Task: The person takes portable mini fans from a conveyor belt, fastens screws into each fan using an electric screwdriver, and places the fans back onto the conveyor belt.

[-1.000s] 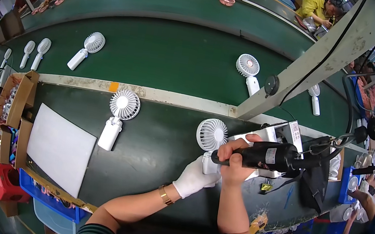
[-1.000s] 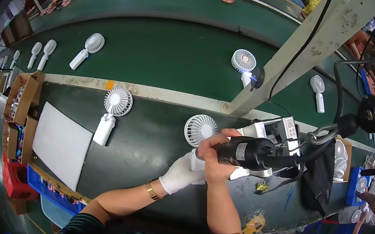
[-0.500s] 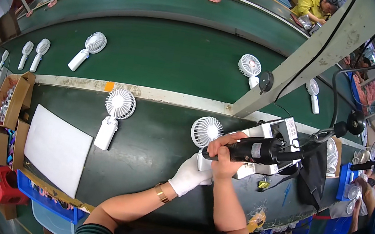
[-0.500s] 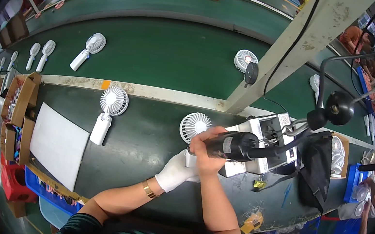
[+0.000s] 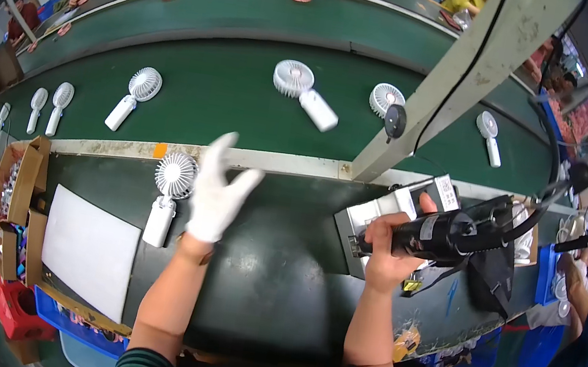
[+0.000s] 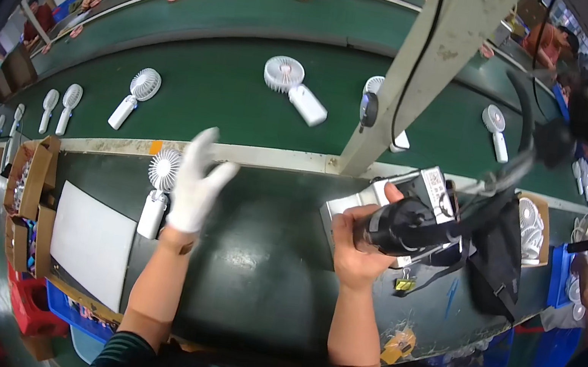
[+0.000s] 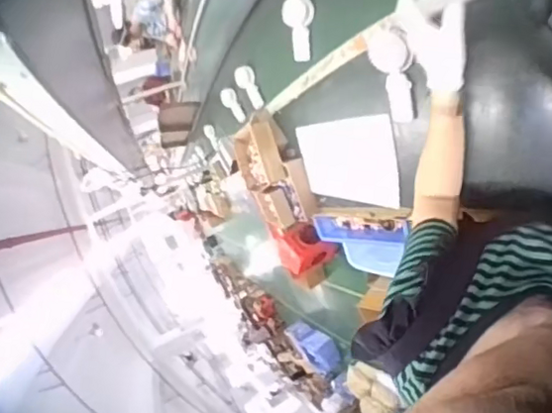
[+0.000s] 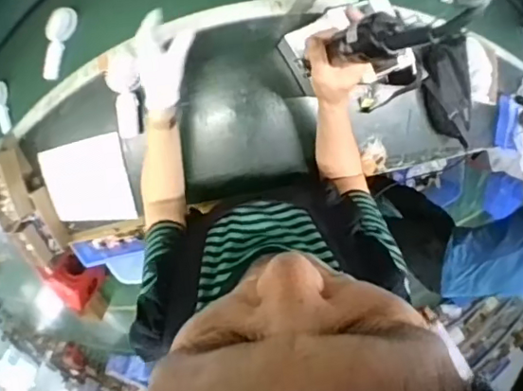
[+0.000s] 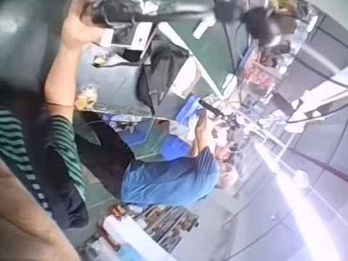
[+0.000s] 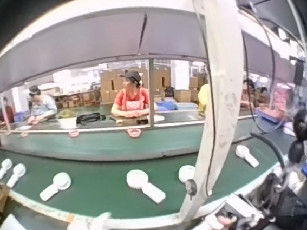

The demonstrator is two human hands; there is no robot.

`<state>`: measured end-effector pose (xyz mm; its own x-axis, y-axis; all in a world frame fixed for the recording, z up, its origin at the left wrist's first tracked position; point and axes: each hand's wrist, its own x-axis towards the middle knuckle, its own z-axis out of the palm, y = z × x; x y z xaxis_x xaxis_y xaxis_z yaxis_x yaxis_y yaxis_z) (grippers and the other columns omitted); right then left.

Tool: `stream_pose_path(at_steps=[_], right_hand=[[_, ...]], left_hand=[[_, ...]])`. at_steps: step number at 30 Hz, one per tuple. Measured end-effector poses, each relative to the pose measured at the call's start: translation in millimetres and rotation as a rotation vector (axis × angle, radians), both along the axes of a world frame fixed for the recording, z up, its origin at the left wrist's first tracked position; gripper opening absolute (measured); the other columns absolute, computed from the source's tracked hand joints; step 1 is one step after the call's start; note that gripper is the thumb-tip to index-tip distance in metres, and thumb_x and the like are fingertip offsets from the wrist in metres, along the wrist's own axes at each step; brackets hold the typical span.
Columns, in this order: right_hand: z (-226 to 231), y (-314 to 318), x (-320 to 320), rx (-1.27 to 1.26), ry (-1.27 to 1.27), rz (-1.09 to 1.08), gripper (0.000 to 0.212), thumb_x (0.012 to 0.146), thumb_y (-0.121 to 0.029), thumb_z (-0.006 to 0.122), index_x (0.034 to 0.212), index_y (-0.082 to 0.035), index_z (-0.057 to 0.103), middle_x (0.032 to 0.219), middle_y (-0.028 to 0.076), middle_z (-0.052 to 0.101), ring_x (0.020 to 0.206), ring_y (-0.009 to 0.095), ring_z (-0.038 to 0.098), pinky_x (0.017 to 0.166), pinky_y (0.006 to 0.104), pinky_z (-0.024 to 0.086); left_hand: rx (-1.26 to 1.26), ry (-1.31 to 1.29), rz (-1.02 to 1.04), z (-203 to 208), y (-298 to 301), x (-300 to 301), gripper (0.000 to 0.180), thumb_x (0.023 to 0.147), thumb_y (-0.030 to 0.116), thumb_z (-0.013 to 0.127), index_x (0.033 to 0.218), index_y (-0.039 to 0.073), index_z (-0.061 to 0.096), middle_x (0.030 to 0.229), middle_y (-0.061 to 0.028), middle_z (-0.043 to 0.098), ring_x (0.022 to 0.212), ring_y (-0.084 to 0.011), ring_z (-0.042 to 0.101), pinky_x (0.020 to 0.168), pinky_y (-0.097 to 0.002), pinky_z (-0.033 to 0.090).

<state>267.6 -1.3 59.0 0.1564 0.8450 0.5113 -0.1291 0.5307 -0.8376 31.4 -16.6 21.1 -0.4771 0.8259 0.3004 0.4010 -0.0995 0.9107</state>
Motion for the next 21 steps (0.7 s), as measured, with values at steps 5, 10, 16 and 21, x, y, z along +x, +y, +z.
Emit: stream_pose_path(at_steps=[5,10,16,21], right_hand=[[-4.0,7.0,4.6,0.122,-0.197,-0.024,0.062,0.08,0.002,0.059,0.13,0.005,0.022,0.067,0.008,0.054,0.052,0.013,0.048,0.052,0.0246,0.041],[-6.8,4.7,5.8,0.106,-0.128,-0.065,0.049,0.081,-0.002,0.062,0.118,0.003,0.03,0.068,0.007,0.052,0.053,0.013,0.047,0.053,0.0261,0.041],[-9.8,0.0,4.4,0.067,0.019,-0.029,0.045,0.074,0.008,0.064,0.111,0.002,0.039,0.076,0.005,0.056,0.066,0.009,0.05,0.064,0.0202,0.04],[-0.9,-6.9,-2.6,-0.103,0.166,0.153,0.045,0.075,0.009,0.06,0.113,0.0,0.038,0.069,0.005,0.054,0.058,0.01,0.05,0.054,0.022,0.041]], left_hand=[[-0.419,0.716,0.341,-20.5,-75.5,-65.8,0.073,0.063,0.014,0.075,0.127,0.004,0.04,0.116,-0.0165,0.051,0.105,-0.0339,0.05,0.088,-0.0388,0.044],[-0.348,0.32,0.114,-32.7,-66.4,-70.9,0.066,0.066,0.004,0.064,0.126,0.0,0.036,0.091,-0.0164,0.06,0.08,-0.0295,0.059,0.073,-0.0347,0.048],[-0.291,-0.828,-0.316,-25.5,-46.5,21.4,0.042,0.069,0.005,0.069,0.107,-0.001,0.05,0.091,-0.0032,0.055,0.082,-0.0109,0.052,0.075,-0.025,0.044],[-0.394,-1.22,-0.505,-28.4,-48.3,77.3,0.02,0.077,0.001,0.064,0.091,0.002,0.05,0.078,-0.0073,0.059,0.066,-0.0156,0.059,0.059,-0.0281,0.051]])
